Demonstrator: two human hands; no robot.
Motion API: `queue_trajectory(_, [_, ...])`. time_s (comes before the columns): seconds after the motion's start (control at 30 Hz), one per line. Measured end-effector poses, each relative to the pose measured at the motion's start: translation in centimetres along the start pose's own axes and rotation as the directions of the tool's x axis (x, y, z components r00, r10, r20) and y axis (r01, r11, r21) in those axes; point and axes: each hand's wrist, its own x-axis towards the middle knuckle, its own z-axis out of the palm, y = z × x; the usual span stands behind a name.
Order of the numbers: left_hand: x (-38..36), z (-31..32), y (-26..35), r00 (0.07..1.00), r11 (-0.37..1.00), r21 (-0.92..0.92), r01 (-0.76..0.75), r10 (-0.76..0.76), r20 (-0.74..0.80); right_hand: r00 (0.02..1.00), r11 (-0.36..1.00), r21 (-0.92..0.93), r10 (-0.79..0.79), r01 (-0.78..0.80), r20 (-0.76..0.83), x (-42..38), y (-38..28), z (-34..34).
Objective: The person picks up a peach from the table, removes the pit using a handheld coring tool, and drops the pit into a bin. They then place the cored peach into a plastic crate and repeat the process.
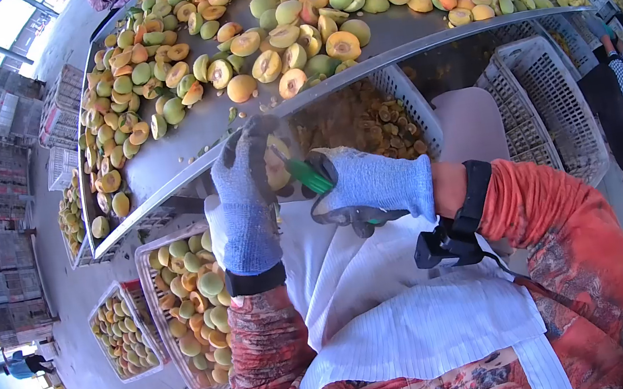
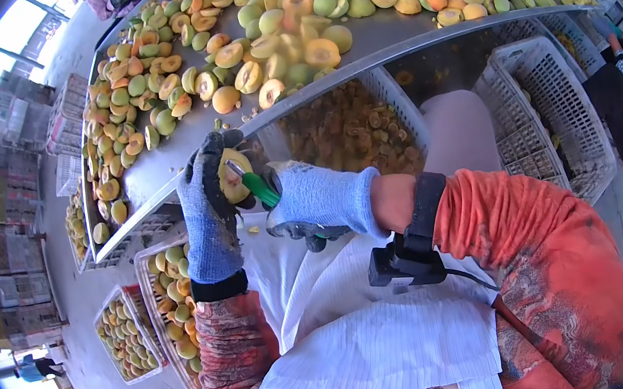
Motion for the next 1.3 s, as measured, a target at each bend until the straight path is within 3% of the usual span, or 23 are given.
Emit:
queue_trajectory(0.07, [0.6, 0.9, -0.2, 0.992, 0.978, -0.196, -0.068, 0.045, -0.118, 0.999, 0.994, 0.111, -0.016, 0.011, 0.048, 0.5, -0.3, 0.3])
queue_trajectory(0.1, [0.9, 0.9, -1.5, 0.978, 0.991, -0.084, -0.107, 0.09, -0.19, 0.994, 0.973, 0.23, -0.034, 0.011, 0.099, 0.9, -0.2, 0.7])
queue_trajectory(0.13, [0.8, 0.8, -1.6, 0.983, 0.993, -0.093, -0.075, 0.058, -0.173, 0.992, 0.992, 0.001, -0.129, 0.129, -0.009, 1.7, 0.5, 1.2])
queue_trajectory(0.17, [0.7, 0.9, -1.6, 0.988, 0.994, -0.106, -0.042, 0.025, -0.153, 0.992, 0.992, 0.003, -0.129, 0.129, -0.01, 1.9, 1.2, 1.4])
queue_trajectory(0.23, [0.8, -0.5, -0.8, 0.976, 0.938, -0.281, 0.202, -0.17, 0.137, 0.921, 0.928, -0.231, -0.338, 0.292, -0.192, 1.9, 2.3, 1.9])
queue_trajectory(0.27, [1.8, -0.7, -3.0, 0.949, 0.927, 0.205, -0.315, 0.301, 0.095, 0.965, 0.946, -0.291, -0.201, 0.146, -0.167, 1.1, 1.2, 1.8])
queue_trajectory(0.3, [2.0, -1.5, -4.8, 0.949, 0.926, 0.207, -0.315, 0.302, 0.095, 0.965, 0.946, -0.29, -0.203, 0.149, -0.166, 0.7, 0.5, 1.8])
queue_trajectory(0.37, [1.6, -1.1, -2.3, 0.983, 0.994, -0.11, 0.001, 0.019, 0.18, 0.959, 0.901, -0.423, -0.201, 0.1, -0.201, 0.4, -0.5, 1.7])
queue_trajectory(0.4, [2.2, -1.5, -3.7, 0.902, 0.836, 0.34, -0.431, 0.394, 0.176, 0.958, 0.901, -0.422, -0.204, 0.102, -0.204, 0.7, -0.2, 1.6])
queue_trajectory(0.43, [1.8, -1.0, -3.3, 0.901, 0.835, 0.339, -0.432, 0.392, 0.183, 0.951, 0.923, -0.333, -0.261, 0.194, -0.167, 1.1, 0.6, 1.5])
queue_trajectory(0.5, [0.7, 0.3, -2.2, 0.983, 0.966, -0.184, -0.183, 0.179, -0.042, 0.939, 0.929, -0.243, -0.316, 0.278, -0.135, 1.8, 1.6, 1.3])
queue_trajectory(0.53, [1.1, 0.0, -2.5, 0.903, 0.902, -0.043, -0.43, 0.43, -0.008, 0.913, 0.906, -0.214, -0.394, 0.366, -0.104, 2.0, 1.9, 1.3])
queue_trajectory(0.57, [1.6, -0.3, -2.5, 0.903, 0.902, -0.041, -0.429, 0.429, -0.008, 0.878, 0.872, -0.182, -0.472, 0.454, -0.074, 1.7, 0.8, 1.5])
queue_trajectory(0.6, [2.2, -0.4, -2.4, 0.948, 0.942, -0.113, -0.315, 0.319, 0.019, 0.983, 0.98, 0.076, -0.181, 0.182, -0.016, 0.4, -0.4, 1.1])
queue_trajectory(0.7, [3.2, 0.2, -2.7, 0.982, 0.98, -0.077, -0.185, 0.188, 0.029, 0.996, 0.993, -0.075, -0.089, 0.087, -0.024, 1.3, -0.6, -0.1])
queue_trajectory(0.8, [3.6, 0.3, -3.9, 0.985, 0.944, -0.327, 0.05, -0.1, -0.138, 0.96, 0.956, -0.183, -0.252, 0.228, -0.121, 1.7, 0.9, 0.7])
queue_trajectory(0.83, [3.7, -0.2, -3.7, 0.998, 0.951, -0.306, 0.047, -0.059, -0.031, 0.916, 0.91, -0.243, -0.375, 0.335, -0.141, 1.6, 0.9, 0.9])
queue_trajectory(0.93, [3.8, -0.9, -1.9, 0.959, 0.955, -0.272, 0.12, -0.04, 0.282, 0.97, 0.961, -0.187, -0.226, 0.206, -0.092, 0.3, -0.1, 0.4])
queue_trajectory(1.03, [4.7, -0.7, -1.2, 0.956, 0.995, 0.014, 0.103, -0.103, 0.274, 0.981, 0.966, -0.21, -0.173, 0.151, -0.09, 0.2, -0.2, -0.2])
queue_trajectory(1.17, [5.0, -0.3, -1.0, 0.935, 0.984, -0.155, 0.088, -0.028, 0.354, 0.966, 0.961, -0.155, -0.244, 0.23, -0.082, 0.1, -0.1, -0.4])
queue_trajectory(1.2, [5.4, -0.3, -2.3, 0.848, 0.879, 0.087, -0.468, 0.419, 0.324, 0.967, 0.962, -0.15, -0.241, 0.227, -0.081, 0.4, 0.3, -0.4])
queue_trajectory(1.23, [5.7, -0.2, -2.1, 0.849, 0.88, 0.089, -0.467, 0.417, 0.324, 0.958, 0.958, -0.132, -0.269, 0.254, -0.102, 0.7, 0.5, -0.4])
queue_trajectory(1.3, [6.3, 0.1, -1.5, 0.89, 0.958, 0.171, -0.229, 0.135, 0.435, 0.946, 0.952, -0.112, -0.297, 0.284, -0.127, 0.6, 0.5, -0.8])
